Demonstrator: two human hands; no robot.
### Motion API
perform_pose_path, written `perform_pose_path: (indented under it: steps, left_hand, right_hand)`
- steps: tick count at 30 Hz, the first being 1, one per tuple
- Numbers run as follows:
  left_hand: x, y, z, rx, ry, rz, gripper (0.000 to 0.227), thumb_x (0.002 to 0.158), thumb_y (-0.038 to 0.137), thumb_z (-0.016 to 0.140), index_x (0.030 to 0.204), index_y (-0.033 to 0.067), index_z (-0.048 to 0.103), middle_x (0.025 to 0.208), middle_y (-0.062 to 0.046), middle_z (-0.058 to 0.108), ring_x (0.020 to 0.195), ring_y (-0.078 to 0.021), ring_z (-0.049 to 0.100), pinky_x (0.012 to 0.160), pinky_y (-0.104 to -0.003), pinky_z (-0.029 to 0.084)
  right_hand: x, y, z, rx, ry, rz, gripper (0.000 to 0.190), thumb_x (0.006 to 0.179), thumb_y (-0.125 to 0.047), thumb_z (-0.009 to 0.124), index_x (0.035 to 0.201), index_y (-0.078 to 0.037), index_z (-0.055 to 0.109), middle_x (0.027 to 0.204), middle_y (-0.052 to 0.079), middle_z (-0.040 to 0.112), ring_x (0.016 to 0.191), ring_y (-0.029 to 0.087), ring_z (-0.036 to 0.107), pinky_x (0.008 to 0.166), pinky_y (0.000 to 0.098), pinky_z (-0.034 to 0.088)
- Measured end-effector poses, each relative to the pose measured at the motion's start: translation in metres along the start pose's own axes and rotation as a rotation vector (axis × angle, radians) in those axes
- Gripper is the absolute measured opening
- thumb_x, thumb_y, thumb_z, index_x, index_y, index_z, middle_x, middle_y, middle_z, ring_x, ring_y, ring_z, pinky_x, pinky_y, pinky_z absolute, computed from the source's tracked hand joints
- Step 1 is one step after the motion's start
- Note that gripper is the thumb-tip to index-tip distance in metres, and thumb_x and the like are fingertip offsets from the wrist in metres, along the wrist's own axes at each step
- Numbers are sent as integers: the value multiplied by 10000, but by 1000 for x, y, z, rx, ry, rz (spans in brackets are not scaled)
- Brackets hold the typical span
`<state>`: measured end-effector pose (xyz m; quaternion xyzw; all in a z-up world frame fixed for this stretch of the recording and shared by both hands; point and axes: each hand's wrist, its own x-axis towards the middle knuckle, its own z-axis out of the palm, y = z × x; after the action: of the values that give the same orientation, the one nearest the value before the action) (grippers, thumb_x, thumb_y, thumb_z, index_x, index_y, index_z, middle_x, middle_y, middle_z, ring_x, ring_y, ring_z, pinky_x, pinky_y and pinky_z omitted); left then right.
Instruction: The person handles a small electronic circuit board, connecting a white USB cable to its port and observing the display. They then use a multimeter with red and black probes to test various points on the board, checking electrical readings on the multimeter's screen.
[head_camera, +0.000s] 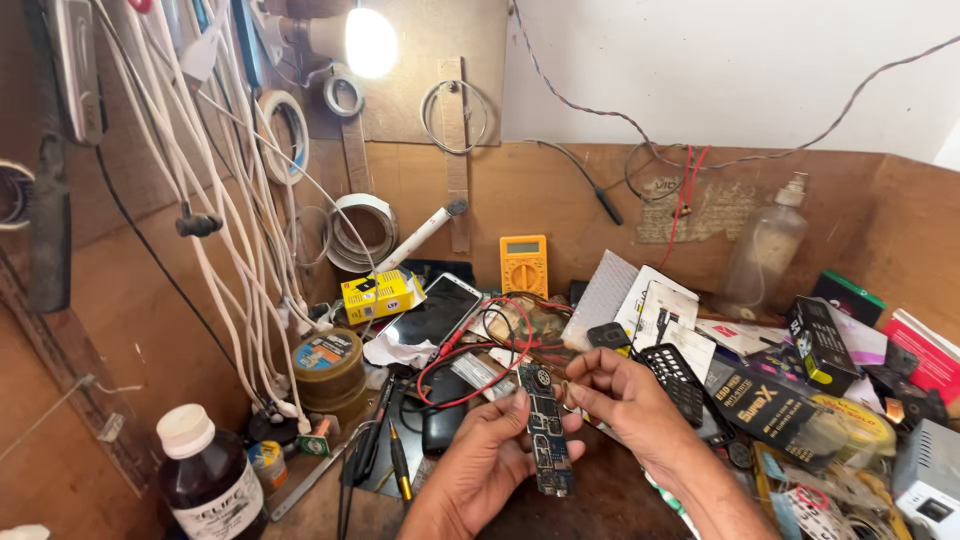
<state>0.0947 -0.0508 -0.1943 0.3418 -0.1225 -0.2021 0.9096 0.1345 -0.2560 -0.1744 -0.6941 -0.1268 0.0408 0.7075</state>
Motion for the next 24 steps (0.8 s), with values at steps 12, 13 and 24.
perform_pose_path:
  steps: [12, 13, 24]
  left_hand:
    - [-3, 0, 4, -23, -44, -11, 389, 1031, 212, 496, 1299, -58, 579, 1177, -189, 714, 1111, -335, 723, 936, -512, 620]
    - [-3, -2, 3, -8, -60, -11, 384, 1038, 208, 492, 1302, -57, 578, 1178, -187, 709, 1108, -334, 722, 935, -512, 618]
    - [-2, -4, -2, 38, 77, -2, 395, 1009, 247, 585, 1228, -81, 612, 1137, -177, 718, 1058, -306, 727, 895, -515, 623]
  right_hand:
    - [-1, 9, 10, -132, 163, -181, 116, 900, 17, 674, 1014, 1, 660, 844, 35, 709, 791, 102, 661, 716, 250, 511]
    - [-2, 9, 9, -139, 159, -176, 107, 904, 20, 679, 1008, 4, 660, 847, 28, 700, 791, 98, 656, 716, 250, 514]
    - [-13, 0, 19, -361, 167, -228, 117, 903, 14, 668, 1016, -13, 649, 833, 27, 716, 784, 99, 682, 726, 252, 538]
